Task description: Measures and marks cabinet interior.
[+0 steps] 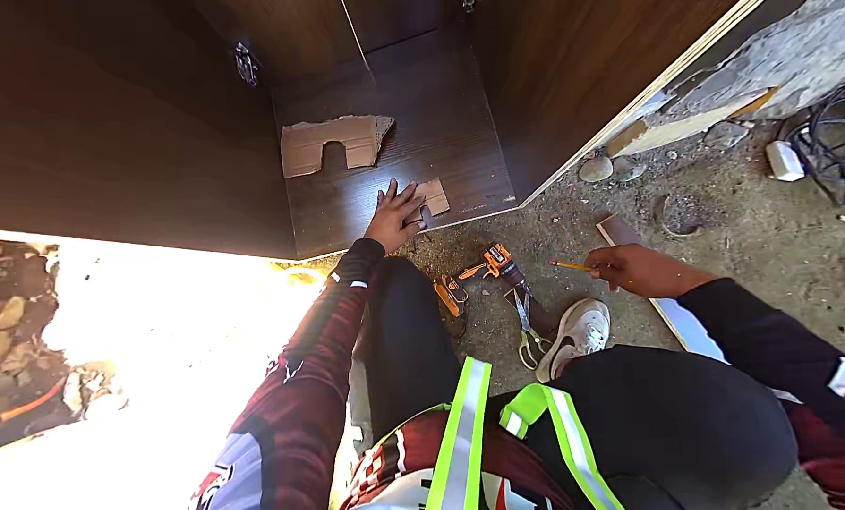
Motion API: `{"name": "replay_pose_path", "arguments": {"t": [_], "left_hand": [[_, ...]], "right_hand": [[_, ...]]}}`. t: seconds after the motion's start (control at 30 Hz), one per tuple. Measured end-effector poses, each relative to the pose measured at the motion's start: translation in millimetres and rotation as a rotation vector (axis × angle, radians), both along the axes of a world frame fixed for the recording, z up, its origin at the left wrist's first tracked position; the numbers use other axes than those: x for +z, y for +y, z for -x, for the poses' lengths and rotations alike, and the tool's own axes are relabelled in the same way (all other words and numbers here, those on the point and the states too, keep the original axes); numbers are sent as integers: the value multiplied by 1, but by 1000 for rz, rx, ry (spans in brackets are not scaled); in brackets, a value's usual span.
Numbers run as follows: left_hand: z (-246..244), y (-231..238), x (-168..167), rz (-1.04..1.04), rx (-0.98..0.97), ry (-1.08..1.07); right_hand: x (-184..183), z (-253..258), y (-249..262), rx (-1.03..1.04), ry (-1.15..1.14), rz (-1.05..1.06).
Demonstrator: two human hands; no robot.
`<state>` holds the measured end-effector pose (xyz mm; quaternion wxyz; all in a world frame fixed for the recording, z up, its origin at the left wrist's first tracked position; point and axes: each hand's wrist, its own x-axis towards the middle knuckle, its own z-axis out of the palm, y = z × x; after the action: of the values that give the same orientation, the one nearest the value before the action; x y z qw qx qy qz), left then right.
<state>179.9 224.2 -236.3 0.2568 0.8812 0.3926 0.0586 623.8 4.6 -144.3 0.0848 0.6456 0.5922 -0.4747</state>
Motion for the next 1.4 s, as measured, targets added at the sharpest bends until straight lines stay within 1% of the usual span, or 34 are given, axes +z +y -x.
{"name": "replay_pose_path", "arguments": {"t": [0.07, 0.13, 0.2, 0.27, 0.33, 0.37, 0.47, 0.53, 0.63, 0.73, 0.77, 0.8, 0.87, 0.93, 0.97, 1.0, 1.03, 1.1, 1.13, 1.17, 1.27, 1.33, 1.4], "left_hand": [[1, -6, 0, -22, -29, 31], [0, -12, 1, -49, -35, 64], [-3, -16, 1, -59, -24, 88], [-4, -17, -2, -80, -10, 86], [-4, -18, -4, -86, -4, 79], [-4, -18, -5, -81, -6, 85], [-5, -19, -6, -84, -5, 93], [-6, -19, -5, -90, 0, 94], [-5, -18, -6, -87, 8, 73], [-1, -16, -11, -78, 121, -115], [-1, -15, -14, -83, 174, -182], [-1, -14, -14, -86, 224, -232], [-1, -16, -13, -94, 318, -312], [-3, -17, -13, -120, 417, -398], [-4, -17, -14, -140, 466, -438], [-4, -18, -14, -146, 502, -464], [-4, -18, -14, -145, 521, -482], [-5, -17, -14, -149, 518, -503], [-5, -17, -15, -158, 499, -499], [-3, -18, -18, -162, 461, -476], [-1, -16, -21, -175, 308, -346], [-1, -16, -20, -153, 234, -262], [2, -16, -16, -118, 178, -232]], "right_hand": [[42, 27, 10, 95, -10, -14], [71, 53, 23, 197, -34, -97], [84, 77, 36, 279, -57, -197], [85, 99, 51, 304, -45, -259], [81, 120, 67, 255, -21, -279], [79, 130, 75, 193, 0, -274], [62, 155, 96, -61, 132, -285], [46, 171, 108, -195, 222, -310], [13, 194, 125, -351, 277, -415], [-10, 213, 122, -624, 405, -613], [-17, 217, 118, -639, 420, -697], [-26, 220, 111, -568, 410, -780], [-45, 232, 95, -212, 317, -894], [-63, 251, 93, 152, 190, -877], [-69, 257, 99, 257, 150, -847], [-73, 257, 107, 265, 113, -800], [-75, 249, 115, 153, 62, -767], [-69, 218, 133, -270, -93, -787], [-62, 203, 140, -381, -140, -836], [-54, 192, 141, -395, -133, -877], [-38, 178, 127, -266, 68, -1004], [-37, 183, 123, -290, 199, -1027], [-39, 196, 124, -343, 337, -1016]]}}
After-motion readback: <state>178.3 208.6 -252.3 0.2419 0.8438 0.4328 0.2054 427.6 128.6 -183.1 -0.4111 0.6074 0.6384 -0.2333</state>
